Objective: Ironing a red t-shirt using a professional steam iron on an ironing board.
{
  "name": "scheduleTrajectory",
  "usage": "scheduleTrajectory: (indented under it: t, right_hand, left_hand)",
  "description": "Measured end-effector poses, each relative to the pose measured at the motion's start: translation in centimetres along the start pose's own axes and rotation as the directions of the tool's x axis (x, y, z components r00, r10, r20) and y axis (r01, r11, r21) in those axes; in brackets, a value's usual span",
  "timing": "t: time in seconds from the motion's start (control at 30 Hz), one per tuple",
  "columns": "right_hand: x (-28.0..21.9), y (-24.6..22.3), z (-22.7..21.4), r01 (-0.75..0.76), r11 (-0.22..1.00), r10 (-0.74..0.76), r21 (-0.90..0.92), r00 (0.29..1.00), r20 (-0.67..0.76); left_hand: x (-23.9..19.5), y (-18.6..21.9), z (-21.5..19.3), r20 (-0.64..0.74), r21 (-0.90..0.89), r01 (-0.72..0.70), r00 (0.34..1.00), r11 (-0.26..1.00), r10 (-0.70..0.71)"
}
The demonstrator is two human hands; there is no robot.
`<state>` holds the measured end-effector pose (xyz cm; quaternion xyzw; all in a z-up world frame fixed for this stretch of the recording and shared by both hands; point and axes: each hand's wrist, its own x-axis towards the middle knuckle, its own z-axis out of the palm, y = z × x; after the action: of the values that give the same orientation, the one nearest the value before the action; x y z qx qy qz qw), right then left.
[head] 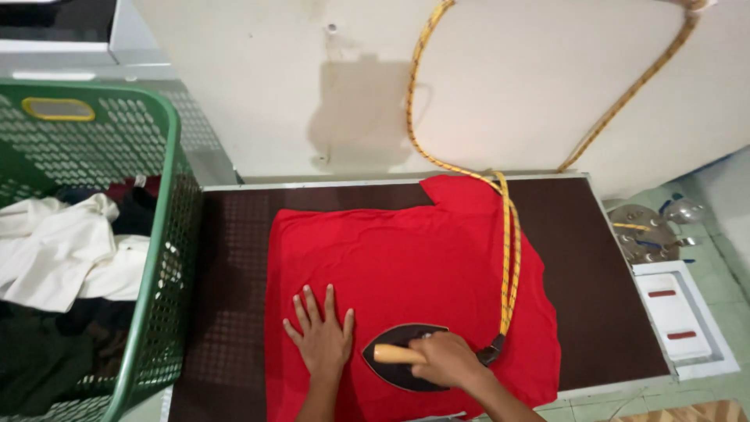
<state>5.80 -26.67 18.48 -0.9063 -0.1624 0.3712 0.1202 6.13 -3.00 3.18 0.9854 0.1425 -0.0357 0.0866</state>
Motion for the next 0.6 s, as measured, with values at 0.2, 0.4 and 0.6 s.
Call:
scheduleTrajectory:
  t: [0.2,0.4,0.6]
  right_hand:
    - [-3.3,4.6,2.0,-0.037,0.995,0.042,-0.089,0.998,0.054]
    - [-4.3,5.7,4.4,-0.221,0.975,0.221,0.028,0.949,-0.225]
    - [0.9,3.7,4.5,-0.382,0.915,0.399,0.129,0.815,-0.419]
  left_hand:
    - [-0.1,0.2,-1.0,0.046,-0.041,0.009,0.999,0.999,-0.008]
    - [-0.3,0.0,0.1,-0.049,-0.04,-0.007,0.999,0.999,0.005]
    - [-0.4,0.0,0.9,-0.165,0.022,-0.023,0.986,0.999,0.027]
